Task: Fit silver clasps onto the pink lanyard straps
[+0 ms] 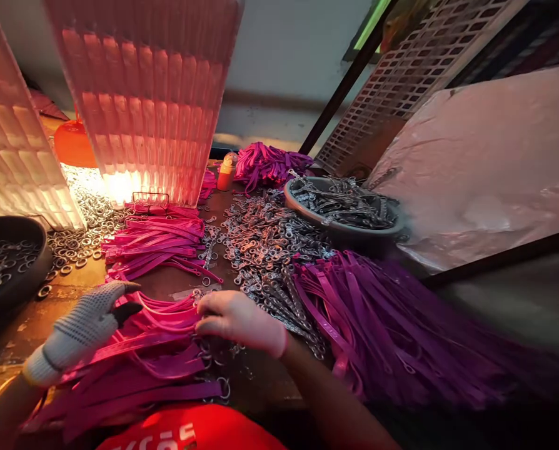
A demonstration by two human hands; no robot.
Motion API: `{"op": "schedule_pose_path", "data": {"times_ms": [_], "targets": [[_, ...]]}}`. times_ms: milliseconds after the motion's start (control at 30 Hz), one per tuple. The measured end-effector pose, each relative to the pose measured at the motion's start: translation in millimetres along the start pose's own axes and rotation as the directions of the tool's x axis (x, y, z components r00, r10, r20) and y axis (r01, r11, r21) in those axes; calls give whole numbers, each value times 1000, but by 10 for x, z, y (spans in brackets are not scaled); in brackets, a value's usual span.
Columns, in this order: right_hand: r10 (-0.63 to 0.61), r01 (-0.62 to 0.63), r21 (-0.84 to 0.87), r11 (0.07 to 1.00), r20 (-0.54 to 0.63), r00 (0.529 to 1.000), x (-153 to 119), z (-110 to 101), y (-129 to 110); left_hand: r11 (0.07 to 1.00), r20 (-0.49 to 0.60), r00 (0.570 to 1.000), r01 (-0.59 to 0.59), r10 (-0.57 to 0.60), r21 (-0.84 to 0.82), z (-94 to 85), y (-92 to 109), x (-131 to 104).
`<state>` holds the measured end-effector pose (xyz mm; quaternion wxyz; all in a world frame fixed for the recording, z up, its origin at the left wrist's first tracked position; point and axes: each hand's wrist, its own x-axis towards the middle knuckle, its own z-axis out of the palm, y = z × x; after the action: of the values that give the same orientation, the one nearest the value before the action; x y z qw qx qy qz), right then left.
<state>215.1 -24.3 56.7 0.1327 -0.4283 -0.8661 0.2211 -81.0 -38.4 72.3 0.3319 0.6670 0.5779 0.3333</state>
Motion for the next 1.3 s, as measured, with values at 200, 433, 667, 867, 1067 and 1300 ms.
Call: {"op": "schedule_pose_path", "data": {"times_ms": [200,433,667,867,1067,1300], "targets": [[581,-627,-181,758,-248,775,638,-117,953,732,201,933,359,-298,-579,251,7,-74],[598,-658,-163,735,-302,742,1045,195,1272,314,218,945,290,-245,-904,450,79,-115],[414,-437,9,900,-335,846,633,173,800,136,200,958,231,-208,-964,496,-49,-223],[197,-5,553,833,-289,937,184,283,-253,222,46,976,94,-213,-971,558,150,-296],[311,39,865,500,-221,924,169,611,-798,606,-165,978,-57,-124,-793,623,220,-453],[247,110,739,665,-356,901,112,694,-809,913,-288,957,-155,44,-377,606,196,-540]]}}
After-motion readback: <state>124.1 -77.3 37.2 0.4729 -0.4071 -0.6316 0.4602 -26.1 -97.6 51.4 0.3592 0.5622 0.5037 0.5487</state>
